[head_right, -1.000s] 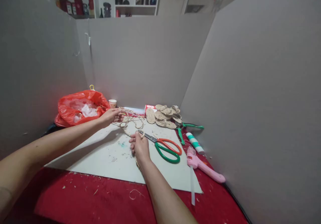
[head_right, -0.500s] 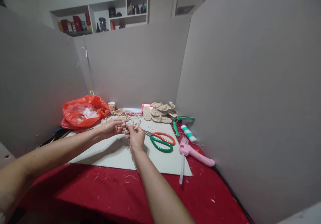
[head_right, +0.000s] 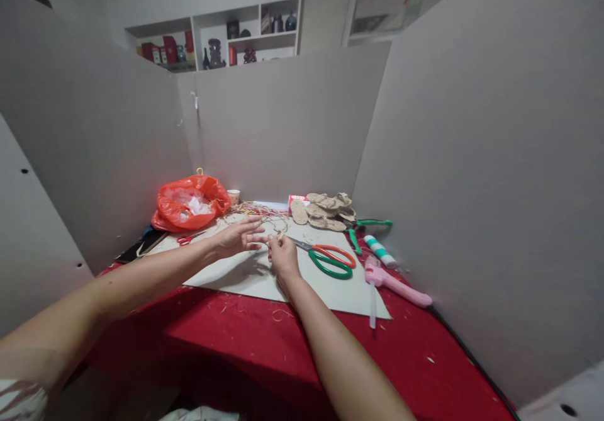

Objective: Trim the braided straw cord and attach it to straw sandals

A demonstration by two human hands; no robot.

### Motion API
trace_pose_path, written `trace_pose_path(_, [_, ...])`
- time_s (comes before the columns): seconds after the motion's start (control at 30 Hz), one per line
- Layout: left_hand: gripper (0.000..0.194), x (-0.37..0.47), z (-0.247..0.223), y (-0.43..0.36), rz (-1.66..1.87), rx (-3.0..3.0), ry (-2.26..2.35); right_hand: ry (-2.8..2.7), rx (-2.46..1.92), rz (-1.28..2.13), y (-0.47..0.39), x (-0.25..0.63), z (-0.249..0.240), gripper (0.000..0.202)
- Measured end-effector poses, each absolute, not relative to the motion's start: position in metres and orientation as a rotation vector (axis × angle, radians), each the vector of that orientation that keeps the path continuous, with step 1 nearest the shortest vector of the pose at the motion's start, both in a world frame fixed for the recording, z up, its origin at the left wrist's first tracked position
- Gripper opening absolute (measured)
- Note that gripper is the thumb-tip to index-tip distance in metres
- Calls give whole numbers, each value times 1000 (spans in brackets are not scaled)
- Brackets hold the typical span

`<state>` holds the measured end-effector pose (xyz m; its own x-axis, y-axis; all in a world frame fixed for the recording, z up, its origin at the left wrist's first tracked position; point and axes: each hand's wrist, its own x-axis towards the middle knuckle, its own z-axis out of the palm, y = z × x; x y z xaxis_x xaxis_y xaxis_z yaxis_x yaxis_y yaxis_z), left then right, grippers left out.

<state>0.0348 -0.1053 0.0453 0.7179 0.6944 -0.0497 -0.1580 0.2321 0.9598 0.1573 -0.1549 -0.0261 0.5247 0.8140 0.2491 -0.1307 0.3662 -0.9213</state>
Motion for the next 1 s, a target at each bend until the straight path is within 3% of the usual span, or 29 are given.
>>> trace_pose_path(0.1, [58, 11, 49, -97, 742, 1490, 572, -807, -1026, 671, -155, 153, -31, 31])
trace_pose_path(0.2, [54, -20, 41, -99, 752, 1990, 621, -742, -1024, 609, -155, 163, -30, 33])
trace_pose_path(0.3, [54, -35, 19, -125, 545, 2384, 534, -651, -1013, 507, -156, 185, -21, 36])
trace_pose_path(0.43, [63, -14, -12, -180, 249, 2731, 88, -577, -1015, 369, -164, 217, -11, 39])
trace_pose_path(0.67, [68, 12, -29, -200, 65, 2773, -45, -634, -1146, 522, -171, 232, -18, 42])
trace_pose_path(1.0, [67, -121, -7, -172, 38, 2648, 290, -725, -1272, 701, -169, 219, -28, 35])
